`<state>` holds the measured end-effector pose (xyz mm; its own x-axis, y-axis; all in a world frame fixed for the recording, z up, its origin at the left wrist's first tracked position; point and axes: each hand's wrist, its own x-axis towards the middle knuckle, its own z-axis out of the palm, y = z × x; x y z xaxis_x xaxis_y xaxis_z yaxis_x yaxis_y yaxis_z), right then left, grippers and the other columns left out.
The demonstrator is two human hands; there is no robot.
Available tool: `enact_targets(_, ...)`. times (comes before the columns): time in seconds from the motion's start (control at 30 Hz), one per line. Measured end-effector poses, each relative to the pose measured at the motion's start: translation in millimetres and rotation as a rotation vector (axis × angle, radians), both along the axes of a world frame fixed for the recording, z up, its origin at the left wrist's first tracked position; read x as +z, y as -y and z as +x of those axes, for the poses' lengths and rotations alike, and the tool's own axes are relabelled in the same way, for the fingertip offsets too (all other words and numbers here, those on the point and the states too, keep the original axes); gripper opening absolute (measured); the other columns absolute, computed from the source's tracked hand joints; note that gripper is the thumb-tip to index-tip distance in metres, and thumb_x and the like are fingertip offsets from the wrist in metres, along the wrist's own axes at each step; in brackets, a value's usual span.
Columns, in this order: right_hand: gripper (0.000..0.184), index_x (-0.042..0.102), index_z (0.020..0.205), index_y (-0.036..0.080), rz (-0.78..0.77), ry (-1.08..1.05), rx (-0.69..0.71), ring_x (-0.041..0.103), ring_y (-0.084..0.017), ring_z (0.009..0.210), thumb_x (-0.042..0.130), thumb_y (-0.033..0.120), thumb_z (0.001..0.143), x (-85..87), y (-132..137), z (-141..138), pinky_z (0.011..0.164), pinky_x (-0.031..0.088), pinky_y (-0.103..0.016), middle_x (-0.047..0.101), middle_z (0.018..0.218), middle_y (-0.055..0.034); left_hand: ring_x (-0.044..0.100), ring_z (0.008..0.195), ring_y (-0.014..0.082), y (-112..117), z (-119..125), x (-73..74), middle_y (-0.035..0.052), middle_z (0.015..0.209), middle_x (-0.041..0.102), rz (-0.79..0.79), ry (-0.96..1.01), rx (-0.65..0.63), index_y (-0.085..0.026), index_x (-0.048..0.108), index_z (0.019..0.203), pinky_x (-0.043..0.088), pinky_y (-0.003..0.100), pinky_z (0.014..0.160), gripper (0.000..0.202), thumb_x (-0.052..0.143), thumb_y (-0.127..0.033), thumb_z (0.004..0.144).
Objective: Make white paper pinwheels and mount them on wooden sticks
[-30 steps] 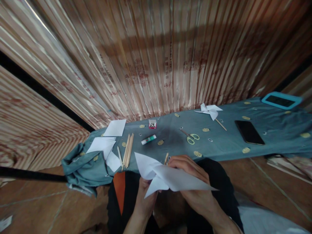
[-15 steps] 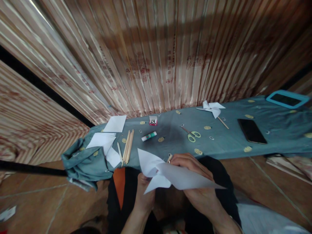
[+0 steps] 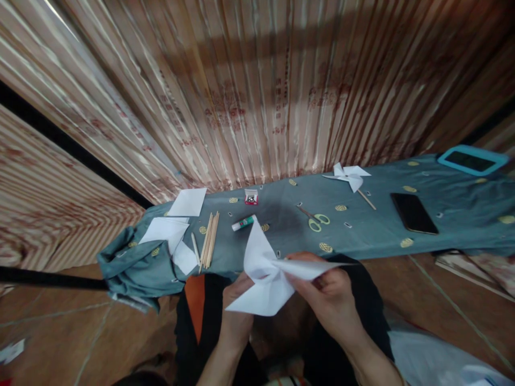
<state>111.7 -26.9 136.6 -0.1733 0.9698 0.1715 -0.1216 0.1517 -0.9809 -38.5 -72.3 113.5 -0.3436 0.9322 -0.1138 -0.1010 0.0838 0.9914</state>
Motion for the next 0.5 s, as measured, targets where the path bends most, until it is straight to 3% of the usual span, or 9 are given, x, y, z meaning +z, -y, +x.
enact_targets(0.1,0.031,0.074,0.087,0.016,-0.284,-0.142,0.075,0.068,-0.021,0.068,0.075,0.043,0.073,-21.8,-12.2,-4.0,0.064,0.055,-0.032,0.075,0.079,-0.0060,0.059,0.063,0.0182,-3.9,-3.1,-11.6,0.0056,0.069,0.068,0.024,-0.054,0.000,-0.016,0.074,0.063,0.045,0.026,0.057,0.017,0.076,-0.033,0.065)
enact_targets(0.2,0.037,0.073,0.077,0.015,-0.437,-0.196,0.067,0.065,-0.019,0.062,0.081,0.048,0.061,-51.2,-36.7,-11.4,0.060,0.052,-0.030,0.075,0.072,-0.0055,0.050,0.053,0.0125,-17.5,-3.7,-39.2,-0.0007,0.053,0.058,-0.012,-0.039,0.060,-0.016,0.070,0.058,0.037,0.023,0.052,0.014,0.077,-0.028,0.059)
enact_targets(0.3,0.040,0.071,0.073,0.015,-0.508,-0.178,0.100,0.064,-0.018,0.061,0.082,0.048,0.053,-78.8,-66.1,-20.0,0.060,0.049,-0.028,0.073,0.068,-0.0044,0.043,0.047,0.0094,-36.3,-3.1,-69.0,-0.0025,0.044,0.052,-0.111,0.020,0.107,-0.015,0.063,0.044,0.033,0.022,0.050,0.023,0.077,-0.030,0.054)
enact_targets(0.5,0.032,0.069,0.068,0.014,-0.562,0.051,0.202,0.062,-0.016,0.058,0.077,0.042,0.054,-112.5,-95.9,-30.5,0.056,0.046,-0.026,0.072,0.066,-0.0052,0.044,0.047,0.0090,-46.7,-4.6,-102.7,-0.0005,0.046,0.057,-0.199,0.179,0.165,-0.014,0.071,0.052,0.032,0.023,0.049,0.024,0.080,-0.035,0.047)
